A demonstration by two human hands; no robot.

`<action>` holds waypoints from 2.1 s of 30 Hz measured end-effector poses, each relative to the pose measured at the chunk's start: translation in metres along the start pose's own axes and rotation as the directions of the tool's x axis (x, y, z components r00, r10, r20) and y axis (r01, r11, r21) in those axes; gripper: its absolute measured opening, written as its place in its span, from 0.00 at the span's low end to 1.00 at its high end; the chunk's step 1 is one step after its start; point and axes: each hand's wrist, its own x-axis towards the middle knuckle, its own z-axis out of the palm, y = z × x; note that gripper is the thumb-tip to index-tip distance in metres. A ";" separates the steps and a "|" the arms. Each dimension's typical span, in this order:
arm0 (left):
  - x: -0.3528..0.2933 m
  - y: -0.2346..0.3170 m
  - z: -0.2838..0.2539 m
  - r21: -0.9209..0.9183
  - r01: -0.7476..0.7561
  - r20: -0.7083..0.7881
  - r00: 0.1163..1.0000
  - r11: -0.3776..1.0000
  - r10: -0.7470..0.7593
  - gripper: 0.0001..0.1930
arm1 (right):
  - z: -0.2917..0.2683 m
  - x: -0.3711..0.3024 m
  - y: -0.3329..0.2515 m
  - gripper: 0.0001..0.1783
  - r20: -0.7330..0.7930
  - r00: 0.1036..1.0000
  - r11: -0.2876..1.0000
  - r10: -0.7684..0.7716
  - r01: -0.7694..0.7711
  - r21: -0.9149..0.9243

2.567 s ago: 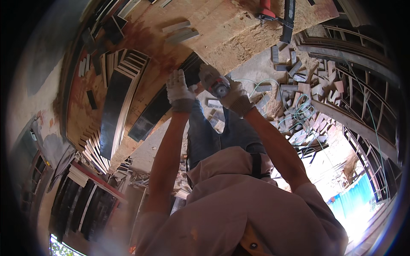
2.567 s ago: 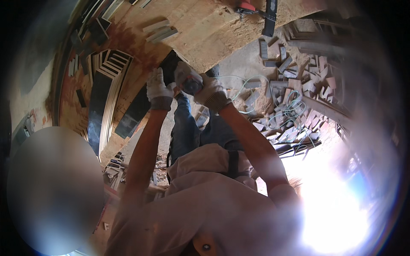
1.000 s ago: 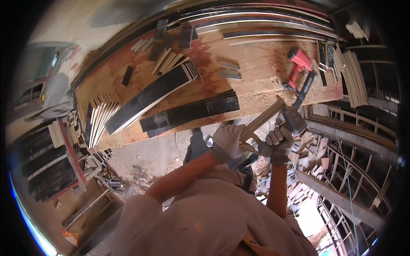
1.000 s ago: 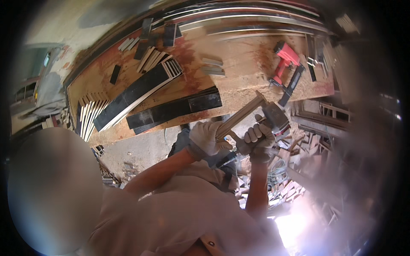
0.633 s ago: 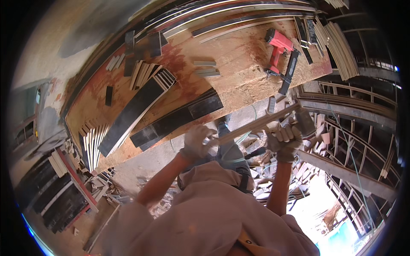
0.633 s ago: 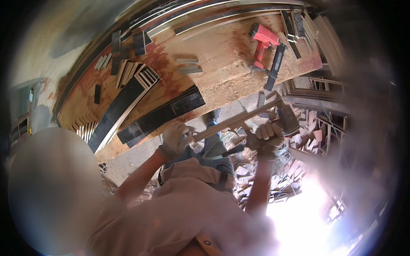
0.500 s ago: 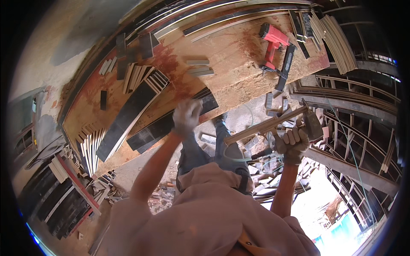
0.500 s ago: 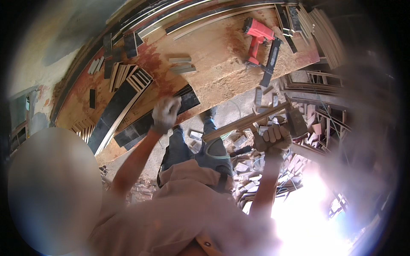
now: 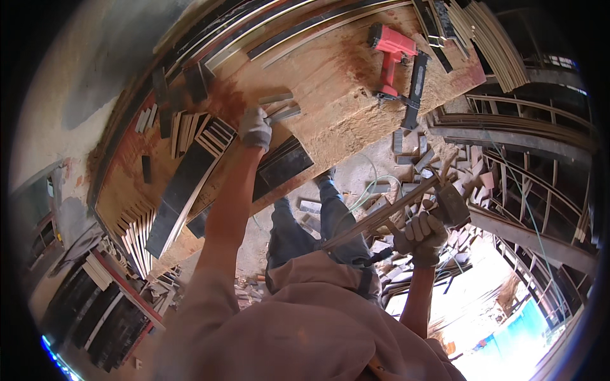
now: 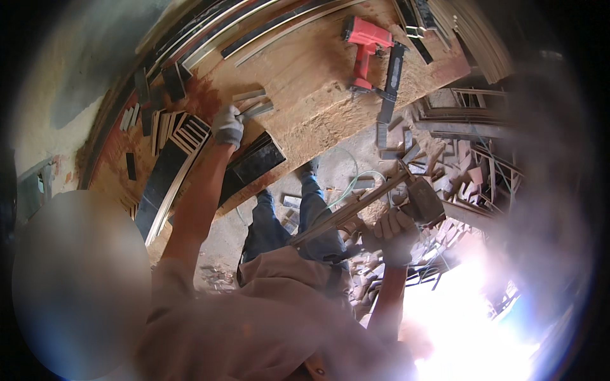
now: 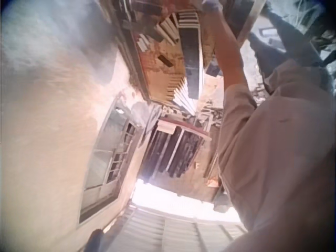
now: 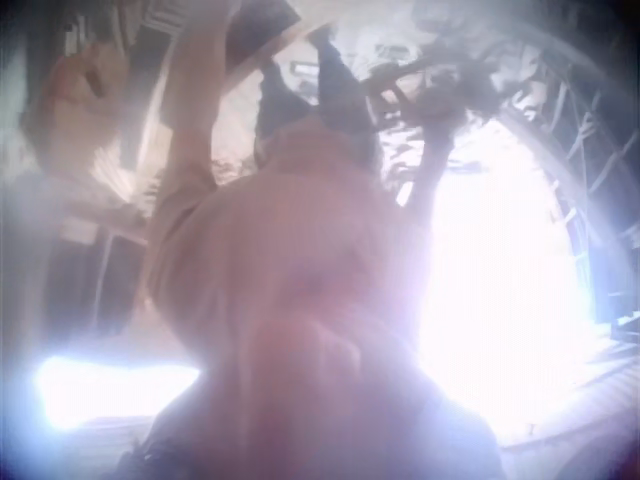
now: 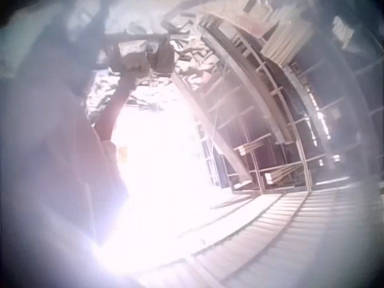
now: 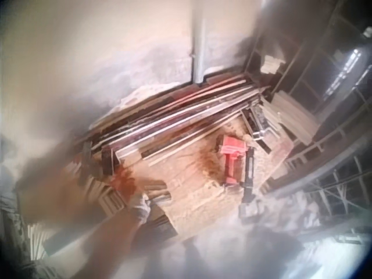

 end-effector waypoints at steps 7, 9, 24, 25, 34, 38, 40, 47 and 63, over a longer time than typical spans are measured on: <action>-0.043 0.101 -0.114 -0.871 0.298 0.256 0.954 0.390 -0.157 0.17 | 0.053 0.026 -0.017 0.11 0.126 0.992 0.912 -0.009 -0.044 0.407; -0.074 0.172 -0.194 -0.903 0.315 0.293 0.949 0.292 -0.119 0.17 | 0.065 0.037 -0.023 0.24 0.298 0.946 0.853 -0.125 -0.050 0.519; -0.143 0.258 -0.351 -0.703 -0.529 -0.403 0.847 0.475 0.347 0.13 | 0.162 0.033 -0.061 0.26 0.746 0.448 0.752 -0.493 -0.211 0.624; -0.146 0.258 -0.355 -0.708 -0.516 -0.385 0.855 0.482 0.349 0.12 | 0.163 0.030 -0.059 0.26 0.743 0.445 0.752 -0.501 -0.202 0.628; -0.172 0.256 -0.360 -0.738 -0.519 -0.414 0.853 0.431 0.317 0.12 | 0.174 0.011 -0.044 0.25 0.721 0.441 0.727 -0.534 -0.197 0.658; -0.181 0.255 -0.365 -0.727 -0.534 -0.437 0.845 0.432 0.309 0.12 | 0.181 0.004 -0.038 0.26 0.697 0.419 0.723 -0.582 -0.127 0.680; -0.185 0.254 -0.366 -0.750 -0.505 -0.409 0.862 0.427 0.301 0.12 | 0.183 -0.001 -0.038 0.26 0.696 0.420 0.718 -0.583 -0.136 0.683; -0.185 0.251 -0.364 -0.748 -0.504 -0.394 0.860 0.431 0.324 0.11 | 0.176 -0.005 -0.032 0.25 0.695 0.472 0.722 -0.542 -0.160 0.673; -0.170 0.251 -0.364 -0.789 -0.404 -0.259 0.902 0.464 0.344 0.09 | 0.173 -0.007 -0.026 0.23 0.675 0.550 0.711 -0.492 -0.195 0.676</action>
